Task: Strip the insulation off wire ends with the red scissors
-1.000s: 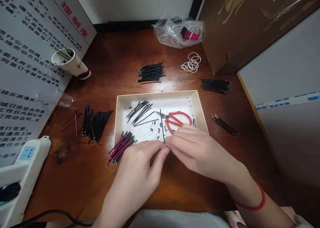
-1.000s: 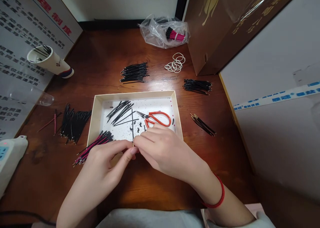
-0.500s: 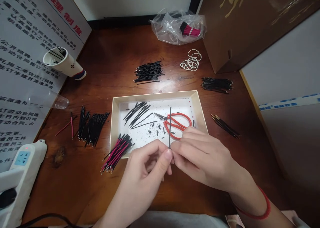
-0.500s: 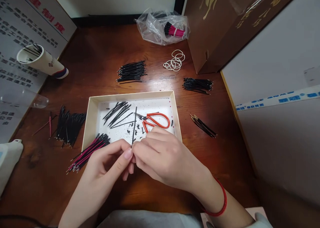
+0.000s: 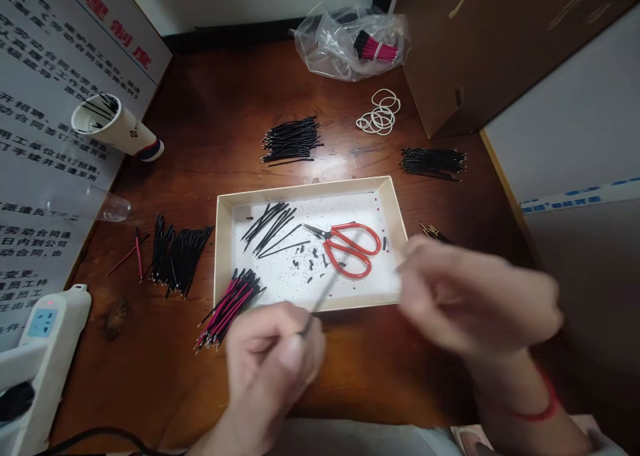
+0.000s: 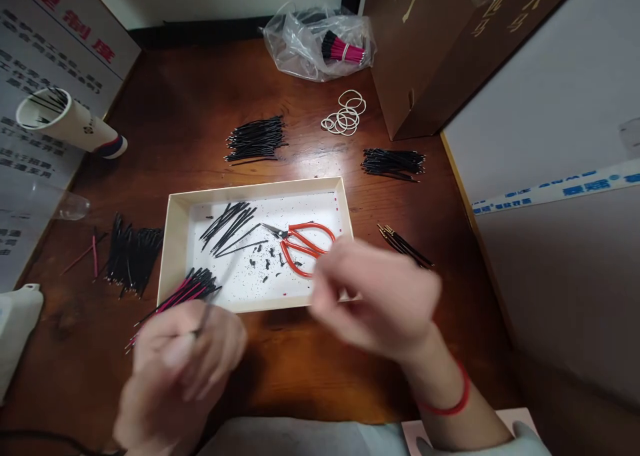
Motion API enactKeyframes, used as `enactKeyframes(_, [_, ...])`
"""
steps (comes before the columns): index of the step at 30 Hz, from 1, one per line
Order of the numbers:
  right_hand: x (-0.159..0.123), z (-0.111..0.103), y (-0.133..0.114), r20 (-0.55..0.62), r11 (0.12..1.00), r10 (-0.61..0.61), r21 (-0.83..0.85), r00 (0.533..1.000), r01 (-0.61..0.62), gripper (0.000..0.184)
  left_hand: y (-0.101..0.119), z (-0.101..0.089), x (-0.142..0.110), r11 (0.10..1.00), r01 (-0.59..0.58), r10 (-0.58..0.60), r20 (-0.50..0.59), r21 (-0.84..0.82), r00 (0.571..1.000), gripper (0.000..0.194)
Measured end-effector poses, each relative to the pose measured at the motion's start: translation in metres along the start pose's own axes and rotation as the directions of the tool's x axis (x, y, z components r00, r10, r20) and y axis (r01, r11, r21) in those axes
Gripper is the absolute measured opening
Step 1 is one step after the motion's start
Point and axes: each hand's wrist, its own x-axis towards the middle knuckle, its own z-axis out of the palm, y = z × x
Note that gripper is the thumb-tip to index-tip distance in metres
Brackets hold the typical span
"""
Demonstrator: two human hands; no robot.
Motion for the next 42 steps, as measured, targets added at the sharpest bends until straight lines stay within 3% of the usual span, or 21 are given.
enactKeyframes(1, [0.000,-0.001,0.003,-0.089,1.000,0.007,-0.027,0.996,-0.009,0.024,0.002,0.000,0.001,0.999,-0.042,0.041,-0.021,-0.007,0.999,0.037])
enactKeyframes(2, [0.001,-0.001,0.006,-0.094,1.000,-0.013,-0.007,0.995,0.012,0.022,0.004,0.001,0.002,0.998,-0.055,0.055,-0.039,0.008,0.998,0.037])
enactKeyframes(5, [0.001,0.008,0.009,0.074,1.000,-0.004,0.030,0.997,0.002,0.016,0.003,0.003,0.005,0.996,0.045,-0.038,-0.094,0.071,0.995,0.029])
enactKeyframes(9, [0.000,0.020,0.009,0.031,0.995,0.025,-0.098,0.999,-0.022,0.012,0.000,0.004,0.007,0.981,0.179,-0.170,-0.119,0.073,0.978,0.029])
enactKeyframes(13, [0.002,0.021,0.007,0.055,0.990,0.090,-0.114,0.994,-0.083,0.016,0.001,0.006,0.009,0.974,0.211,-0.199,-0.137,0.077,0.970,0.031])
enactKeyframes(17, [0.004,0.023,0.001,0.039,0.994,0.105,-0.044,0.994,-0.103,0.026,0.002,0.008,0.010,0.974,0.190,-0.172,-0.146,0.121,0.974,0.031])
enactKeyframes(21, [0.004,0.026,-0.005,-0.008,0.978,0.180,0.105,0.984,-0.178,0.011,0.002,0.009,0.009,0.962,0.170,-0.139,-0.151,0.215,0.979,0.034])
enactKeyframes(30, [0.005,0.018,-0.011,0.185,0.943,0.141,0.273,0.972,-0.189,0.010,0.011,0.012,0.013,0.807,0.050,0.063,-0.170,0.588,0.984,0.027])
enactKeyframes(38, [0.004,0.017,-0.009,0.174,0.992,0.016,0.118,0.985,-0.037,0.012,0.014,0.008,0.011,0.709,0.036,0.093,-0.144,0.705,0.985,0.027])
enactKeyframes(42, [0.004,0.018,-0.009,0.162,0.995,0.022,0.090,0.987,-0.037,0.013,0.014,0.007,0.011,0.705,0.036,0.078,-0.128,0.708,0.989,0.026])
